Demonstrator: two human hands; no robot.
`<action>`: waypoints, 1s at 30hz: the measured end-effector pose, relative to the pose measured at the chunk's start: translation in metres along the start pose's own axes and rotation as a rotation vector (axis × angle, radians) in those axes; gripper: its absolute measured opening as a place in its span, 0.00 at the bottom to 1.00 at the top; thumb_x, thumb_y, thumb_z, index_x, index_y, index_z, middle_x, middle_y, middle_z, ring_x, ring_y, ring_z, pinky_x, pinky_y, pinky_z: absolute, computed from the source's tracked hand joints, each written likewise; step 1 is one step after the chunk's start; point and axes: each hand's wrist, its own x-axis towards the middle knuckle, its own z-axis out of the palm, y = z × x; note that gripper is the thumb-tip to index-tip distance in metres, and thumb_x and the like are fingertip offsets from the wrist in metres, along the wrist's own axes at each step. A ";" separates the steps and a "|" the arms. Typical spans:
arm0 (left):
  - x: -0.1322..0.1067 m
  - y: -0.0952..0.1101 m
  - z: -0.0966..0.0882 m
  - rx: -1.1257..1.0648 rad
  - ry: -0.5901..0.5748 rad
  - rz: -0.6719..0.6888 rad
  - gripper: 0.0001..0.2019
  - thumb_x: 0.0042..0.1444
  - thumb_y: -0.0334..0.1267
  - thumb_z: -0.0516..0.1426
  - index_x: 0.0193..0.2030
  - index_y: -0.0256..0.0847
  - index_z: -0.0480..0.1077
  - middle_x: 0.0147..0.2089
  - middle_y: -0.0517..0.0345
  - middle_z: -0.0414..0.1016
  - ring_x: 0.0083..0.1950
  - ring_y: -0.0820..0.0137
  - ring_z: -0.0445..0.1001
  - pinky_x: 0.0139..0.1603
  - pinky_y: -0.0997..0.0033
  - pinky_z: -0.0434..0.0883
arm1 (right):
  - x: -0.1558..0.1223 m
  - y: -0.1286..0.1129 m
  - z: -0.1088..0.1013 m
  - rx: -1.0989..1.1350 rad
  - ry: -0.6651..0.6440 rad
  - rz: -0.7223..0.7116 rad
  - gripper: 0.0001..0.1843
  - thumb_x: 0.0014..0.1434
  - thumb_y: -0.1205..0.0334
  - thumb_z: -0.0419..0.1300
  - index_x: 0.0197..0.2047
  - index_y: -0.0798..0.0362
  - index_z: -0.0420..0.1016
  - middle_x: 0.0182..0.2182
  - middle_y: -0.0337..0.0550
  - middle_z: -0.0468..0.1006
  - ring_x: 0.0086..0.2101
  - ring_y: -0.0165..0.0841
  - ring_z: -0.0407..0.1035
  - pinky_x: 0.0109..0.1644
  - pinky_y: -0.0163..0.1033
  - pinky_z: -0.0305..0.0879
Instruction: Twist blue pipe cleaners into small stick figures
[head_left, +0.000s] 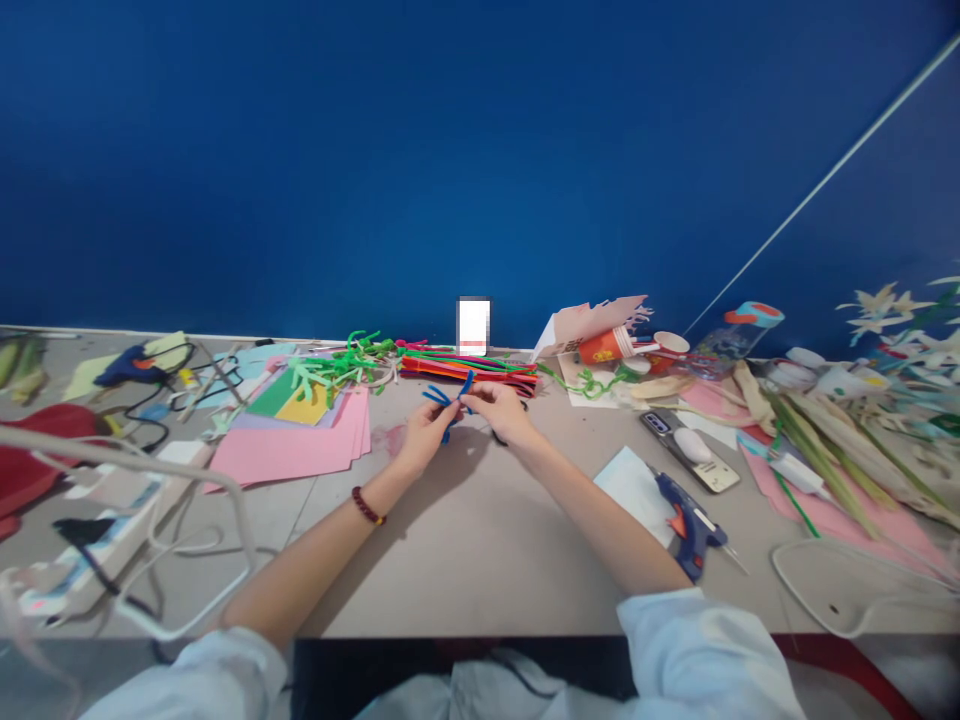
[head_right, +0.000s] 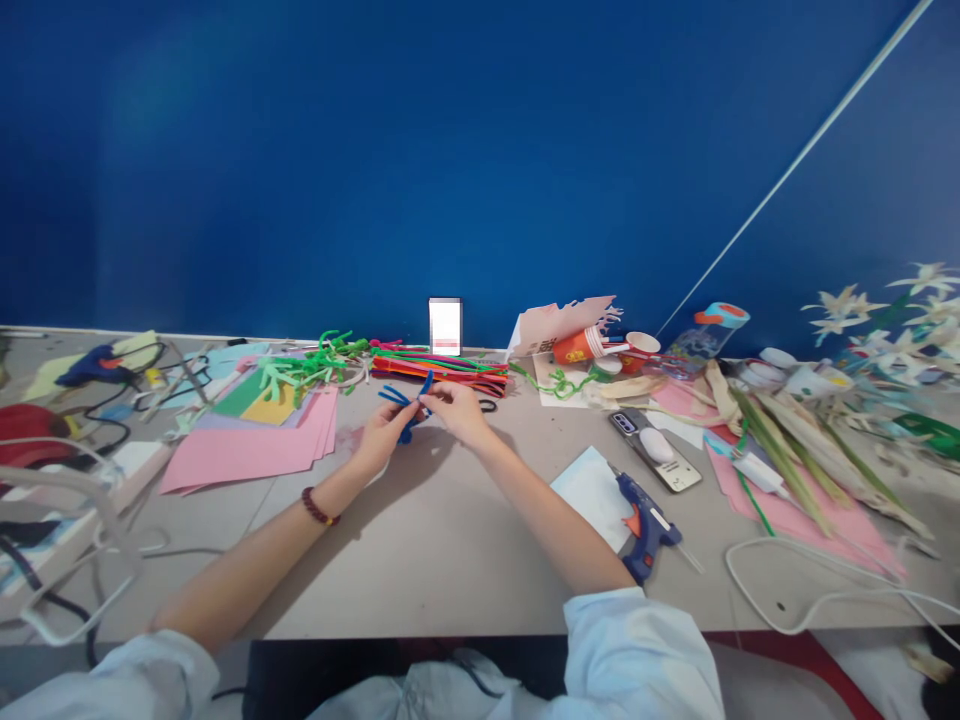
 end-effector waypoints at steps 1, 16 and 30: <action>0.001 0.001 -0.001 -0.049 -0.016 -0.057 0.12 0.43 0.46 0.63 0.25 0.37 0.72 0.26 0.56 0.74 0.31 0.69 0.71 0.36 0.70 0.68 | 0.000 -0.001 -0.001 -0.028 -0.020 -0.021 0.11 0.46 0.55 0.62 0.28 0.55 0.72 0.25 0.39 0.74 0.27 0.29 0.66 0.36 0.36 0.62; 0.006 0.011 -0.012 -0.419 -0.447 -0.408 0.09 0.46 0.39 0.61 0.22 0.37 0.70 0.21 0.58 0.66 0.25 0.72 0.66 0.32 0.68 0.65 | 0.001 -0.002 -0.009 0.210 -0.285 0.003 0.12 0.46 0.55 0.64 0.30 0.53 0.70 0.25 0.38 0.76 0.28 0.31 0.71 0.39 0.39 0.67; 0.010 0.009 -0.014 -0.397 -0.408 -0.462 0.08 0.48 0.38 0.61 0.23 0.35 0.72 0.23 0.55 0.71 0.25 0.72 0.69 0.31 0.72 0.67 | 0.008 0.004 -0.019 -0.186 -0.180 -0.205 0.10 0.53 0.57 0.57 0.32 0.54 0.73 0.30 0.42 0.75 0.32 0.31 0.68 0.41 0.38 0.63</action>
